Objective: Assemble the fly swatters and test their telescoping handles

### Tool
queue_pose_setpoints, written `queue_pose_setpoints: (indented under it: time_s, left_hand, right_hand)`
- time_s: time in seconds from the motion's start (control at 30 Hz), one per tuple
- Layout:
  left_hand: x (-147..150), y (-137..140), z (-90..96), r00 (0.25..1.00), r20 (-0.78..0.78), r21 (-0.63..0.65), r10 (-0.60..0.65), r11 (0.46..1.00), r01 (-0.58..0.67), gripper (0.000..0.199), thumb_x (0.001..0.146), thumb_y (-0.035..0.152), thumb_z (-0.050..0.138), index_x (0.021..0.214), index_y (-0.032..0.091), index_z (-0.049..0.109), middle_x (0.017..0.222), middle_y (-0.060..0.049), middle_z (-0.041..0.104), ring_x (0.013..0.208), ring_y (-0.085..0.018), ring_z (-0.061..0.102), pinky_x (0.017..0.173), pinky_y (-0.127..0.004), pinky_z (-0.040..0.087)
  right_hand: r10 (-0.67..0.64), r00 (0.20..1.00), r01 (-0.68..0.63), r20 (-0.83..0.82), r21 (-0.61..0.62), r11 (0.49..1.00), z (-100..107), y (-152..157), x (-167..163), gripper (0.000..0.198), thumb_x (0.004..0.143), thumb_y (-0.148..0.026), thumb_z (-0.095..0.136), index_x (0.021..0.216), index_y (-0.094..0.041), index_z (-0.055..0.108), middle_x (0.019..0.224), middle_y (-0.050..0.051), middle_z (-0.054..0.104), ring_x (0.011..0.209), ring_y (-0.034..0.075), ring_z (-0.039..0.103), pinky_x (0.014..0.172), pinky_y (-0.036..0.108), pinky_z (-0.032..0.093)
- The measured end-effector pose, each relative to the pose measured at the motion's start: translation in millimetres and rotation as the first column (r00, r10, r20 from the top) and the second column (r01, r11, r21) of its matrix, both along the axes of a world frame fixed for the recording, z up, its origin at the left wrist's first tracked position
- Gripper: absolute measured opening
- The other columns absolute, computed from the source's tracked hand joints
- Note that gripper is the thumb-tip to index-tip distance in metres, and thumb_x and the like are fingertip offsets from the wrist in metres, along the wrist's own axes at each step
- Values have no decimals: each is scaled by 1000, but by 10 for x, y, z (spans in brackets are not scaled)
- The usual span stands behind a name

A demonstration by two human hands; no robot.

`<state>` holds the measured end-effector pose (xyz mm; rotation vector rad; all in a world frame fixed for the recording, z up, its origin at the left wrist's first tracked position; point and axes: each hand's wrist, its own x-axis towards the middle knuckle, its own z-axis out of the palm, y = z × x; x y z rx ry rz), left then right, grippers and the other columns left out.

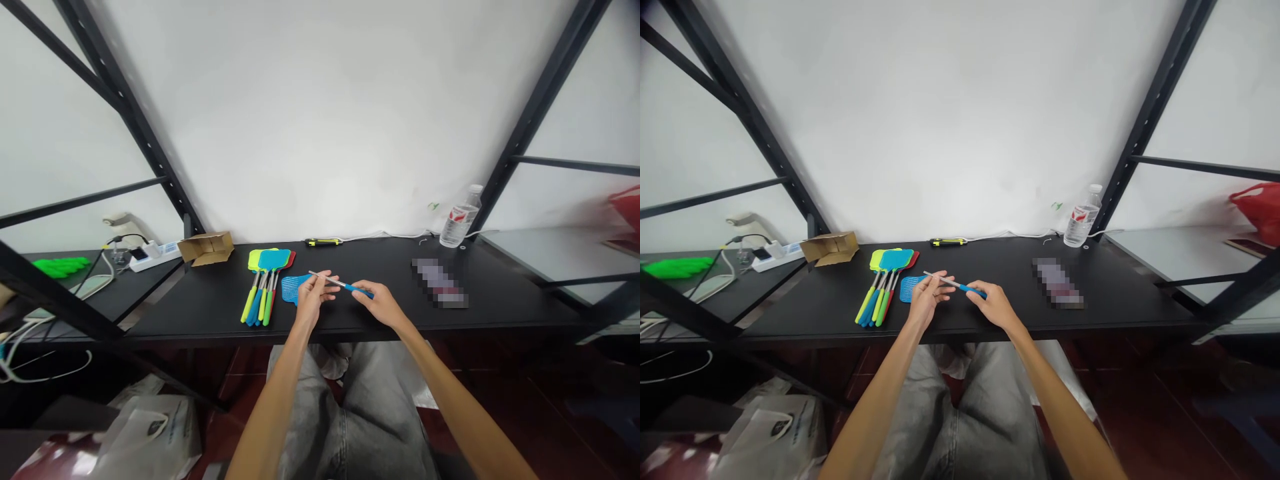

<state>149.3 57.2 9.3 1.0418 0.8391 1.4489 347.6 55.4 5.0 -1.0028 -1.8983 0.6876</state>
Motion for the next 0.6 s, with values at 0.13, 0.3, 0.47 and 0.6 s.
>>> queue_pose_setpoints:
  time_s: [0.13, 0.3, 0.47, 0.6]
  left_hand:
    - [9, -2, -13, 999, -38, -16, -14, 1000, 13, 46, 83, 54, 66, 97, 10, 69, 104, -19, 74, 78, -19, 73, 60, -22, 54]
    - [-15, 24, -73, 995, -84, 4, -59, 998, 60, 46, 80, 54, 68, 94, 10, 70, 102, -18, 74, 84, -22, 74, 64, -24, 56]
    - [-27, 46, -110, 993, -97, 38, -64, 997, 68, 46, 81, 55, 67, 93, 11, 70, 100, -17, 75, 83, -23, 74, 67, -26, 57]
    - [-10, 20, -92, 989, -125, 29, -85, 996, 89, 46, 82, 55, 65, 92, 11, 69, 100, -18, 75, 81, -22, 74, 65, -25, 57]
  right_hand:
    - [-37, 999, 38, -26, 15, 999, -22, -31, -6, 25, 87, -37, 61, 107, -25, 68, 92, 3, 72, 83, 21, 66, 80, 32, 48]
    - [-98, 993, 93, 73, 68, 993, -7, -40, -1, 24, 90, -40, 57, 102, -26, 72, 96, 4, 75, 79, 22, 67, 73, 32, 47]
    - [-97, 978, 84, 186, 77, 993, -5, -11, -4, 29, 93, -42, 51, 103, -27, 75, 97, 4, 76, 75, 22, 66, 72, 32, 45]
    - [-62, 975, 56, 212, 31, 998, 1, -12, -7, 33, 95, -41, 48, 94, -25, 76, 83, 3, 75, 70, 21, 64, 66, 30, 41]
